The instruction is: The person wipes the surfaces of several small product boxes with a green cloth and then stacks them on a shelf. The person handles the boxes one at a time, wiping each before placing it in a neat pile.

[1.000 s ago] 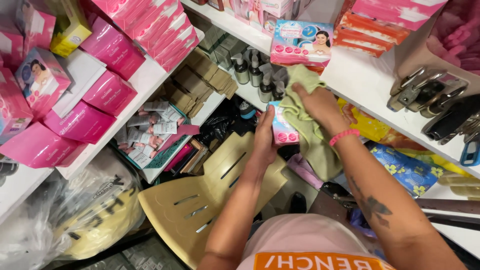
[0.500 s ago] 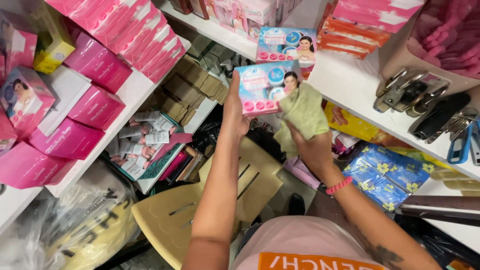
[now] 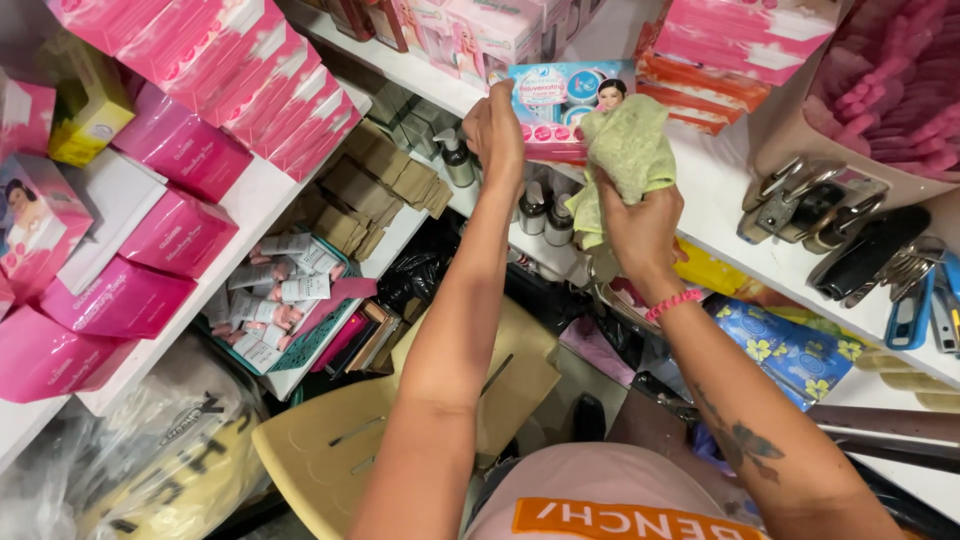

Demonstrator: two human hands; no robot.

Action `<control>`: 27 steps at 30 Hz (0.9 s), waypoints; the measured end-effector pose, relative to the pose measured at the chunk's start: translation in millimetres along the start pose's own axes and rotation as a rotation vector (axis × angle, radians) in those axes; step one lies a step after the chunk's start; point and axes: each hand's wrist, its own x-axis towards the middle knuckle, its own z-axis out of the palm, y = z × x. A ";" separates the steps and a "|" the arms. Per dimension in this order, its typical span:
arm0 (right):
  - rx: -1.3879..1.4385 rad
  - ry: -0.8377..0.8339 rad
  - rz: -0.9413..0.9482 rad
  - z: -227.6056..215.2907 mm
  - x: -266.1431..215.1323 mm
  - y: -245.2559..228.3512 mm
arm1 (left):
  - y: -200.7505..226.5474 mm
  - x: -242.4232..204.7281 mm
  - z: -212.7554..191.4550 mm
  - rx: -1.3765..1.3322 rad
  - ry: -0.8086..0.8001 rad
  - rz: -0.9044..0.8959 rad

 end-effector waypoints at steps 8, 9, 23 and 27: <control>-0.021 -0.061 -0.011 1.7 18.3 9.8 | -15.8 36.9 21.5 0.100 0.024 0.025; -0.024 -0.110 0.027 -0.8 20.3 9.0 | -19.6 40.0 22.4 0.172 0.075 0.010; 0.013 0.233 0.060 -89.6 44.5 93.1 | 33.9 -10.9 53.6 0.495 0.101 0.574; 0.172 0.222 0.072 -103.8 61.7 110.0 | 52.7 -35.1 78.0 0.571 -0.137 0.682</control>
